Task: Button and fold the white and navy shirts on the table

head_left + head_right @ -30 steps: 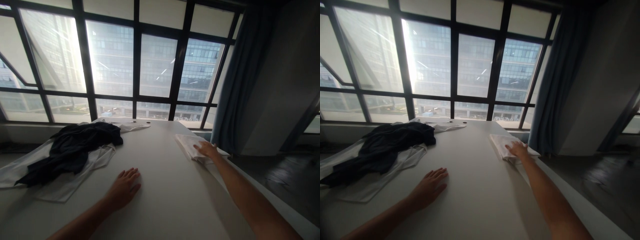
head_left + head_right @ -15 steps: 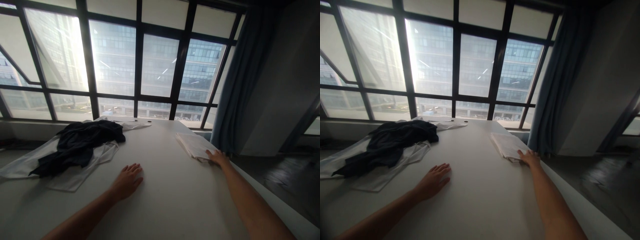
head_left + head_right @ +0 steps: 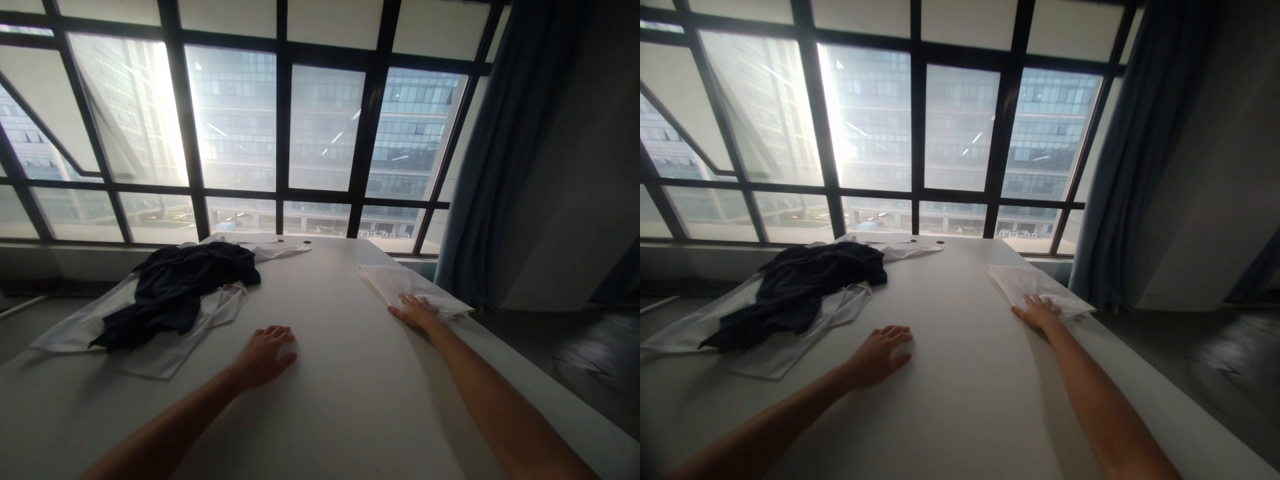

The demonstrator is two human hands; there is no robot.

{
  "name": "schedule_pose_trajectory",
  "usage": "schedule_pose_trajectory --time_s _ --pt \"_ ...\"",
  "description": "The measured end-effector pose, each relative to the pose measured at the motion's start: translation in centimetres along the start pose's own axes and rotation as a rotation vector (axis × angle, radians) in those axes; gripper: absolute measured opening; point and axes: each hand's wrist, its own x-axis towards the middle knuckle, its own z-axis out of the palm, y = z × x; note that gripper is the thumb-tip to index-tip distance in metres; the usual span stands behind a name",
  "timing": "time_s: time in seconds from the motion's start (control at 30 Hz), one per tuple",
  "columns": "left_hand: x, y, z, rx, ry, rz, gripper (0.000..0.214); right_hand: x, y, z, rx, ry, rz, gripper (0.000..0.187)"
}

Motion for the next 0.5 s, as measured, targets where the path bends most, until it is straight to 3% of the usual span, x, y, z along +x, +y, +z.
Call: schedule_pose_trajectory --time_s 0.1,0.2,0.3,0.4,0.5 --pt "1.6 -2.5 -1.7 -0.006 0.023 -0.004 0.038 0.0 -1.8 -1.1 -0.084 0.052 -0.023 0.085" --pt "3.4 -6.5 -3.3 0.148 0.196 -0.197 0.037 -1.9 -6.7 -1.8 -0.094 0.105 -0.197 0.077" --pt "4.8 -10.8 -5.1 0.354 0.316 -0.427 0.037 -5.0 -12.1 -1.5 -0.038 0.016 -0.426 0.073" --pt "5.5 -14.8 -6.9 0.491 0.313 -0.626 0.037 -7.3 -15.6 -0.2 -0.036 0.021 -0.549 0.055" --pt "5.0 -17.9 -8.2 0.444 0.24 -0.862 0.037 -8.1 -16.8 0.9 0.044 0.106 -0.615 0.05"
